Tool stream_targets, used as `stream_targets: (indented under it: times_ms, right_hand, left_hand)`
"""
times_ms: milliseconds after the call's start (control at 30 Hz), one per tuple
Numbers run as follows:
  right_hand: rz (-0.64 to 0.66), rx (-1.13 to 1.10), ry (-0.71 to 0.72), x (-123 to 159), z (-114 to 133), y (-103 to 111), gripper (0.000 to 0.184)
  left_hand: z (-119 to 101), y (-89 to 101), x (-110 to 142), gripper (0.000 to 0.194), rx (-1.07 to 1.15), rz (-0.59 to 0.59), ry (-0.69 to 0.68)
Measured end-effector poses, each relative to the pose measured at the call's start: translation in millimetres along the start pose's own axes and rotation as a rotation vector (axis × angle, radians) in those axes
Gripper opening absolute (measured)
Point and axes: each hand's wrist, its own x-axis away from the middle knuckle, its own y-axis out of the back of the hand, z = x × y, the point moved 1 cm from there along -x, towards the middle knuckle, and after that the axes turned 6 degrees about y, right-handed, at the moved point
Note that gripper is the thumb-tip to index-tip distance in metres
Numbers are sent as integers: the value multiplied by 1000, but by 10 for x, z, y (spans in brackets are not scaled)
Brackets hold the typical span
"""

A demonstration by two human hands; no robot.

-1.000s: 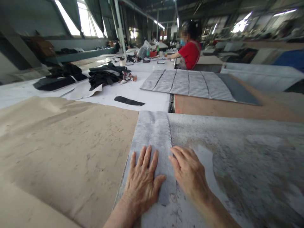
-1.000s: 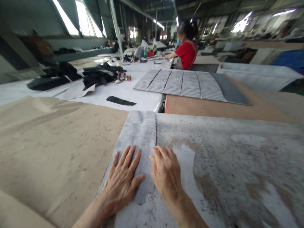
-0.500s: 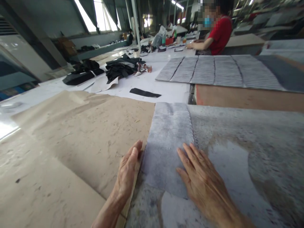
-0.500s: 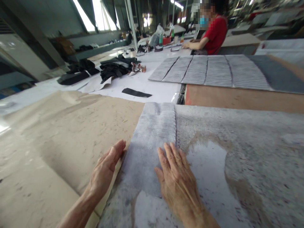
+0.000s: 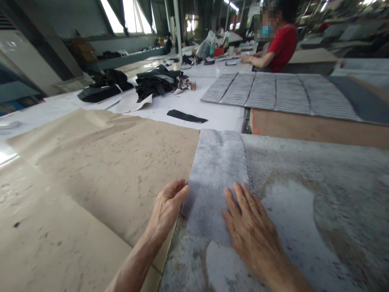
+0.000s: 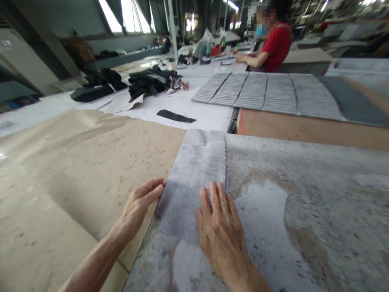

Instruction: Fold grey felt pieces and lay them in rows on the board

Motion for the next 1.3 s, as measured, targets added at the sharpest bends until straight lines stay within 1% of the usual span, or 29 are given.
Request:
stream_targets:
  times_ms: [67, 133, 267, 333, 400, 500, 567, 633, 667, 733, 833, 900, 1067, 1200, 1300]
  right_hand:
    - [3, 19, 4, 8, 1, -7, 41]
    - [-16, 37, 2, 12, -5, -30, 40]
    - [-63, 31, -6, 6, -49, -83, 39]
    - [-73, 0, -15, 0, -78, -74, 38]
    - [-76, -44, -33, -14, -106, -35, 34]
    - [-67, -113, -71, -79, -165, 40, 28]
    - [-72, -171, -137, -165, -254, 63, 23]
    - [-73, -225, -226, -283, -398, 49, 21]
    - [-64, -243, -262, -348, -486, 29, 23]
    - [-30, -266, -286, -481, -671, -22, 32]
    - [56, -310, -258, -647, -902, -86, 44]
    - [121, -340, -226, -726, -997, -100, 47]
    - [241, -384, -200, -854, -1077, -79, 39]
    - [287, -408, -258, -870, -1066, -101, 26]
    - [300, -411, -321, -838, -1029, -120, 15]
  left_hand:
    - [-70, -31, -77, 39, -113, 1, -22]
    - [-137, -102, -144, 37, -234, -49, -60]
    - [-262, -268, -228, 36, -450, -184, -213]
    - [-317, -319, -261, 37, -538, -194, -296]
    - [-363, -338, -305, 39, -614, -158, -360]
    - [-409, -323, -403, 38, -713, -52, -421]
    - [-428, -303, -479, 37, -769, 16, -436]
    - [-449, -287, -547, 41, -817, 64, -441]
    - [-463, -283, -575, 44, -839, 83, -446]
    - [-498, -281, -617, 51, -877, 119, -459]
    - [-567, -290, -662, 55, -921, 178, -485]
    - [-615, -295, -700, 55, -941, 221, -494]
    - [-705, -309, -843, 57, -968, 295, -473]
    - [-712, -319, -924, 60, -959, 291, -418]
    - [-683, -316, -925, 49, -921, 274, -401]
